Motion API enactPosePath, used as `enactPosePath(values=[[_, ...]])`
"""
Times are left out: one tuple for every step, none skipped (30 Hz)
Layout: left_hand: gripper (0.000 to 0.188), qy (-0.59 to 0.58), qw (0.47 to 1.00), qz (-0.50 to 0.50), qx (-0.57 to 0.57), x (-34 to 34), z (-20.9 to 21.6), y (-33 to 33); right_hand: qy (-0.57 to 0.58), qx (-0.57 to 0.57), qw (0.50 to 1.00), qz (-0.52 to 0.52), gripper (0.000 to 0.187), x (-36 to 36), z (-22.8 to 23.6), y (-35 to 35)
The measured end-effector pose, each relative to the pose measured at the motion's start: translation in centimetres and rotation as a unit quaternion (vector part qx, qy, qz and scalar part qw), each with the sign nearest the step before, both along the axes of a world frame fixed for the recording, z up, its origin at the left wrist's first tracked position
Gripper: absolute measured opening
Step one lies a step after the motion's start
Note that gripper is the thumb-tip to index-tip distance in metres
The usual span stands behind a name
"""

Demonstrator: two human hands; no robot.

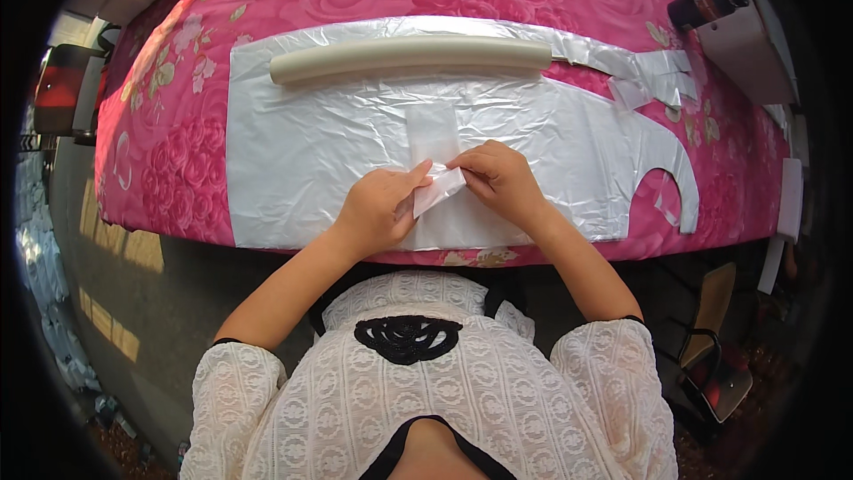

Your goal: The person unrolls a roll of clear plastic film onto a pink floral tablecloth. They repeatedly tear off strips of the film by hand and place them on the table. The person handles the roll and the torn pieces throughout the clip.

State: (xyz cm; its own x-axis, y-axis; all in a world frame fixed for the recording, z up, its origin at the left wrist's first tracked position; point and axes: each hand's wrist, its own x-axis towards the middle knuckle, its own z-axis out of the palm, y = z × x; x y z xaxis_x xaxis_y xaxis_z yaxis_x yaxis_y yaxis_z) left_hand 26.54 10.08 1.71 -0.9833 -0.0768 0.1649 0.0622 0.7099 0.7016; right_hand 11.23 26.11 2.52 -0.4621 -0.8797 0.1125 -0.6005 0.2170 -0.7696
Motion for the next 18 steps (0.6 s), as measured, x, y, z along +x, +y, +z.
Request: enactPosePath(values=[[0.053, -0.038, 0.996, 0.051, 0.059, -0.3, 0.1, 0.1, -0.033, 0.037, 0.999, -0.021, 0.011, -0.1, 0.4, -0.3], [0.053, -0.075, 0.985, 0.101, 0.119, -0.6, 0.4, 0.3, -0.069, 0.060, 0.995, -0.046, 0.012, -0.1, 0.5, -0.6], [0.055, -0.097, 0.977, 0.128, 0.140, -1.1, 0.8, 0.3, -0.104, 0.083, 0.989, -0.071, 0.013, -0.2, 0.6, -1.1], [0.058, -0.118, 0.967, 0.155, 0.161, -1.8, 1.6, 0.1, -0.140, 0.105, 0.980, -0.096, 0.014, -0.3, 0.6, -1.5], [0.060, -0.139, 0.956, 0.184, 0.183, -2.4, 2.0, -0.2, -0.126, 0.114, 0.980, -0.101, 0.018, -0.4, 0.6, -1.7], [0.063, -0.139, 0.954, 0.189, 0.189, -2.7, 1.6, -0.5, -0.111, 0.123, 0.980, -0.107, 0.021, -0.6, 0.5, -1.9], [0.065, -0.139, 0.951, 0.194, 0.194, -2.9, 1.0, -0.9, -0.097, 0.132, 0.980, -0.112, 0.025, -0.6, 0.5, -2.1], [0.068, -0.139, 0.949, 0.200, 0.200, -3.0, 0.7, -1.1, -0.106, 0.157, 0.974, -0.122, 0.027, -0.6, 0.7, -2.4], [0.069, -0.143, 0.946, 0.206, 0.206, -3.1, 0.6, -1.1, -0.115, 0.182, 0.968, -0.132, 0.028, -0.6, 1.2, -2.8], [0.071, -0.147, 0.943, 0.211, 0.212, -3.2, 0.7, -1.1, -0.123, 0.207, 0.960, -0.142, 0.029, -0.7, 1.5, -3.0], [0.073, -0.151, 0.940, 0.216, 0.218, -3.3, 0.9, -1.0, -0.102, 0.208, 0.962, -0.142, 0.029, -0.7, 1.3, -3.1], [0.071, -0.159, 0.935, 0.222, 0.227, -3.4, 1.0, -1.1, -0.082, 0.208, 0.964, -0.143, 0.029, -0.8, 0.9, -3.1], [0.069, -0.168, 0.930, 0.227, 0.236, -3.5, 1.0, -1.2, -0.061, 0.209, 0.965, -0.143, 0.030, -0.8, 0.7, -3.1], [0.067, -0.177, 0.924, 0.233, 0.246, -3.6, 1.1, -1.3, -0.063, 0.211, 0.964, -0.150, 0.030, -0.8, 0.7, -3.2], [0.066, -0.155, 0.937, 0.233, 0.211, -3.6, 1.3, -1.3, -0.065, 0.213, 0.962, -0.156, 0.031, -0.7, 0.7, -3.2], [0.066, -0.133, 0.947, 0.232, 0.176, -3.5, 1.5, -1.2, -0.067, 0.215, 0.961, -0.162, 0.031, -0.6, 0.8, -3.2], [0.066, -0.111, 0.956, 0.232, 0.142, -3.5, 1.6, -1.1, -0.065, 0.208, 0.962, -0.167, 0.030, -0.4, 0.8, -3.3], [0.066, -0.044, 0.981, 0.185, 0.048, -3.5, 1.4, -1.0, -0.062, 0.200, 0.962, -0.172, 0.029, -0.3, 0.8, -3.4]])
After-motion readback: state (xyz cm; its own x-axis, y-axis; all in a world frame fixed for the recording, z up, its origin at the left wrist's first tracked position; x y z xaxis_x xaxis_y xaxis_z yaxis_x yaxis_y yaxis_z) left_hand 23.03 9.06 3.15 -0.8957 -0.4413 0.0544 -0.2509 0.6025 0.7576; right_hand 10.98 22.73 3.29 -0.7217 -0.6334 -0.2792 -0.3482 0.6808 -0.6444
